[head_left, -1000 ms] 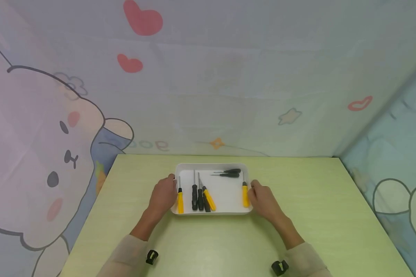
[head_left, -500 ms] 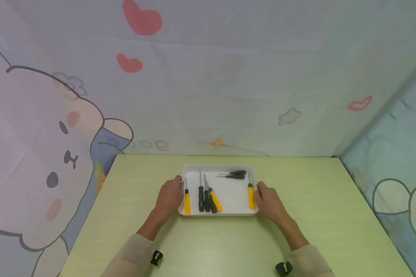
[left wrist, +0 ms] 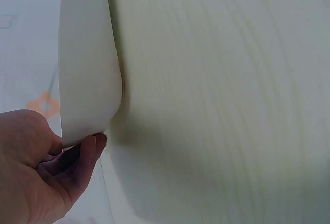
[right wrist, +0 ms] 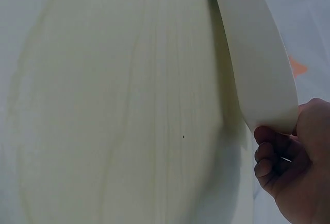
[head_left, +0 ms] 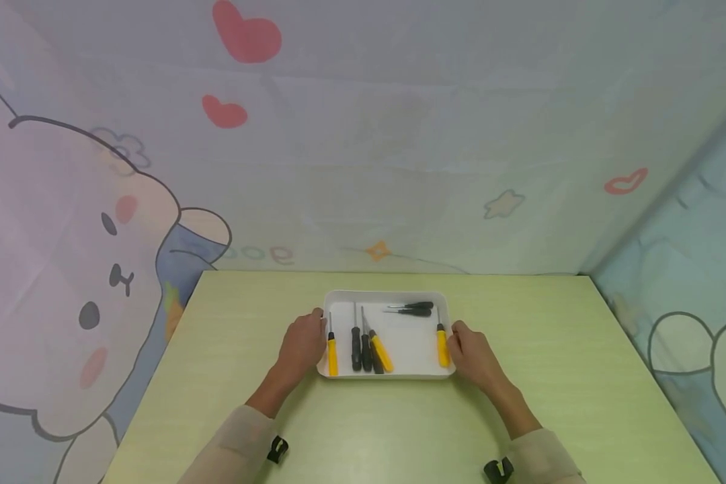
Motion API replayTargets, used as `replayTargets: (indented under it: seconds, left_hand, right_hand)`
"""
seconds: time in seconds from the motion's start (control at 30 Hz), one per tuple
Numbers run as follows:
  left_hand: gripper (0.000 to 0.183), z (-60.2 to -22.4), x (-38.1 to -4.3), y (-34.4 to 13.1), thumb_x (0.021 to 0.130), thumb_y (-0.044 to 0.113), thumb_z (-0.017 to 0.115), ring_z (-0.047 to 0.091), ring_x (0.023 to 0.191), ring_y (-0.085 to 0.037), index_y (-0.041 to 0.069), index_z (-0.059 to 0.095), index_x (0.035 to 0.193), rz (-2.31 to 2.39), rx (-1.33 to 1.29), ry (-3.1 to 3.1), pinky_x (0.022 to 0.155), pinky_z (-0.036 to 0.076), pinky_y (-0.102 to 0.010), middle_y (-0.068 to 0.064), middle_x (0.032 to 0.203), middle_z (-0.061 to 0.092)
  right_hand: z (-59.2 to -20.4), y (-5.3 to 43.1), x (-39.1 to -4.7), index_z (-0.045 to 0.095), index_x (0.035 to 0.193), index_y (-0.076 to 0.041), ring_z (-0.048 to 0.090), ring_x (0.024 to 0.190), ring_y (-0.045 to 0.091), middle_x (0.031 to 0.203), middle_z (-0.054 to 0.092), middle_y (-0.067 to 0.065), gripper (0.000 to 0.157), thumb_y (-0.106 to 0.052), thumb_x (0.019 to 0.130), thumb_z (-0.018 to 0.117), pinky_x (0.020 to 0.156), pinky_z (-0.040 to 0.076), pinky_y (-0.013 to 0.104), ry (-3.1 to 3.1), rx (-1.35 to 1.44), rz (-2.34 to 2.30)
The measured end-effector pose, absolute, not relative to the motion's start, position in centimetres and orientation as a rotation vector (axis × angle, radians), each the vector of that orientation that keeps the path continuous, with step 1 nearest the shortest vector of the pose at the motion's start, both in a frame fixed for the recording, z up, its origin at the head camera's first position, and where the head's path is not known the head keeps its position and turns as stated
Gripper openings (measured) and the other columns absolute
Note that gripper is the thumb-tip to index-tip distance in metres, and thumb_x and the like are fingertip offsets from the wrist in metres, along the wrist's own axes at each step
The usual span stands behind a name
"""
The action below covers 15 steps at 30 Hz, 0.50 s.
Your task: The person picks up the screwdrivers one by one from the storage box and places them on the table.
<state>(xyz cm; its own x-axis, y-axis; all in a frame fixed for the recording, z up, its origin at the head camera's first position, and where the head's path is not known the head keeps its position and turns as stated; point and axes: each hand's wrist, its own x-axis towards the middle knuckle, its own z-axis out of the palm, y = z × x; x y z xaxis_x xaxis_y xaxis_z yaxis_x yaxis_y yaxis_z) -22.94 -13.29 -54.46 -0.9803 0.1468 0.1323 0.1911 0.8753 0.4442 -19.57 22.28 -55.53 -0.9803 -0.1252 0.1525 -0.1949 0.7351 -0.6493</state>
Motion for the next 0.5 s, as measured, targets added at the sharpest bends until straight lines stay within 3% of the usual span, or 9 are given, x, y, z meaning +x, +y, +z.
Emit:
replayTargets:
  seconds: [0.5]
  left_hand:
    - [0.019, -54.4, -23.0, -12.8, 0.109, 0.009, 0.056, 0.055, 0.063, -0.021, -0.008, 0.064, 0.112, -0.683, -0.288, -2.949, 0.058, 0.053, -0.038, -0.011, 0.08, 0.064]
  right_hand:
    - [-56.8, 22.7, -19.8, 0.057, 0.099, 0.0, 0.042, 0.058, 0.012, 0.068, 0.044, 0.0, 0.006, -0.001, 0.103, 0.051, 0.053, 0.035, 0.024, -2.857, 0.256, 1.072]
